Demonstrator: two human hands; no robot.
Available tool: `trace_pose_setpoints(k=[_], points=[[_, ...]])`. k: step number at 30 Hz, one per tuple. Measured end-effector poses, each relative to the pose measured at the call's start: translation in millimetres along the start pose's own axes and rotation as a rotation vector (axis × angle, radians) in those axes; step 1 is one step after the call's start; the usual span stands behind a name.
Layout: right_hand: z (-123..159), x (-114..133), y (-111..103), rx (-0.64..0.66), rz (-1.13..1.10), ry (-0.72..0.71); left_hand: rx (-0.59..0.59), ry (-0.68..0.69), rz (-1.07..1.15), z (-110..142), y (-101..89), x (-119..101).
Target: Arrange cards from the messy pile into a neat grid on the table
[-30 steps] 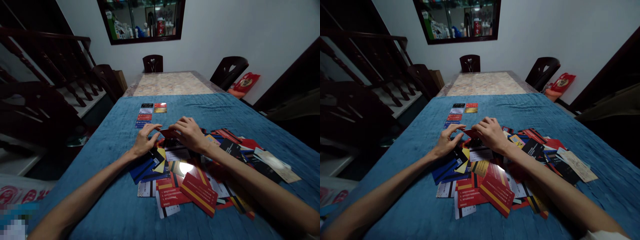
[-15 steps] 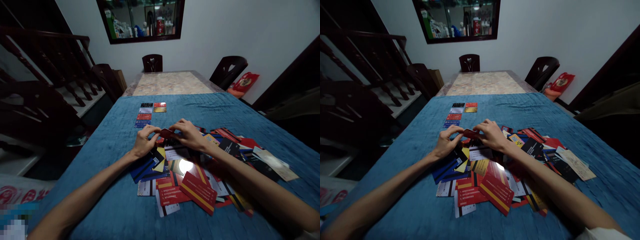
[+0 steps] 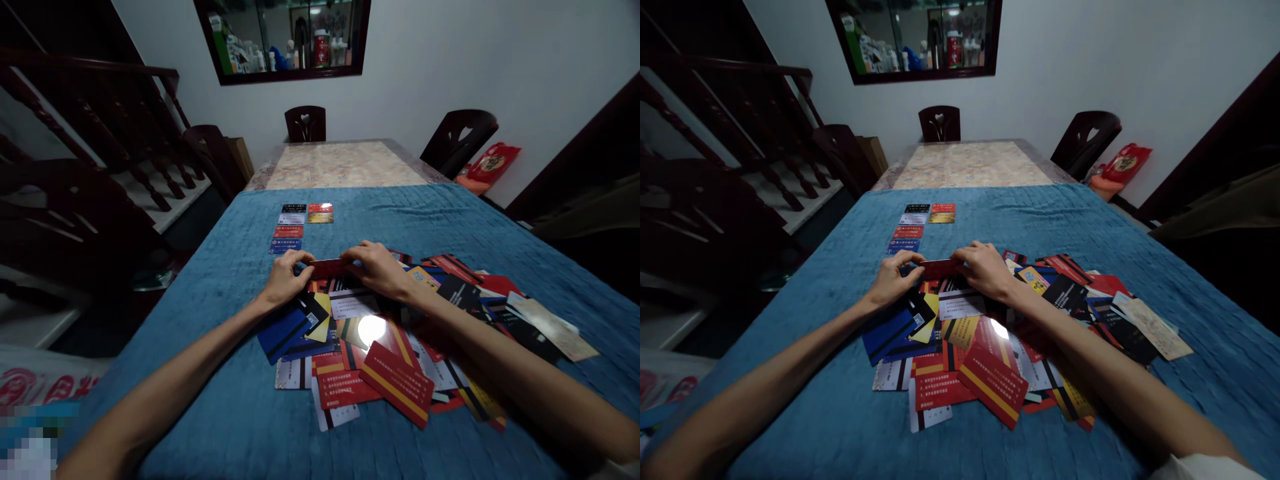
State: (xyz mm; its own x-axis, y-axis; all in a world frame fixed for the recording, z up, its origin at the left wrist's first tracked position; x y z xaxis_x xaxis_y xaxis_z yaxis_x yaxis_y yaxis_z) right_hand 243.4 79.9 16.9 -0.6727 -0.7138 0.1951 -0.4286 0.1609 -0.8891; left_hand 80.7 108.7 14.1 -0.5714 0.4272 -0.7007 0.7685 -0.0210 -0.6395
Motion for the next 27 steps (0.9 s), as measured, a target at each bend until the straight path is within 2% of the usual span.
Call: trace_pose_setpoints(k=[9, 16, 22, 27], points=[[1, 6, 6, 0.035, 0.187, -0.033, 0.01, 0.016, 0.025, -1, 3.1, 0], [-1, 20, -5, -0.011, 0.35, -0.079, -0.026, -0.018, 0.063, -5, -0.2, 7], [-4, 31, -10, 0.029, 0.419, -0.121, -0.032, -0.027, 0.122, -6, -4.1, 4], [-4, 34, -14, 0.013, 0.454, -0.145, -0.025, -0.024, 0.143, -4, -3.3, 1]])
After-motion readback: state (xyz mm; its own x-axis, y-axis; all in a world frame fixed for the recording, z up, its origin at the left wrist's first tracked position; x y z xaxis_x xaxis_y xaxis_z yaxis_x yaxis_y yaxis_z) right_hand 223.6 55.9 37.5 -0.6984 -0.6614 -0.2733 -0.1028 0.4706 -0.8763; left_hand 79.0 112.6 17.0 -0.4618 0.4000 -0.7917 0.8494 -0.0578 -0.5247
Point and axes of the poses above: each hand's wrist, its own z-axis away from the middle knuckle, its own y-axis out of the palm, x = y × z, the point moved 9 cm from there along -z, towards the middle knuckle, and after that the axes turned 14 degrees about -y, right-handed, at the moved point
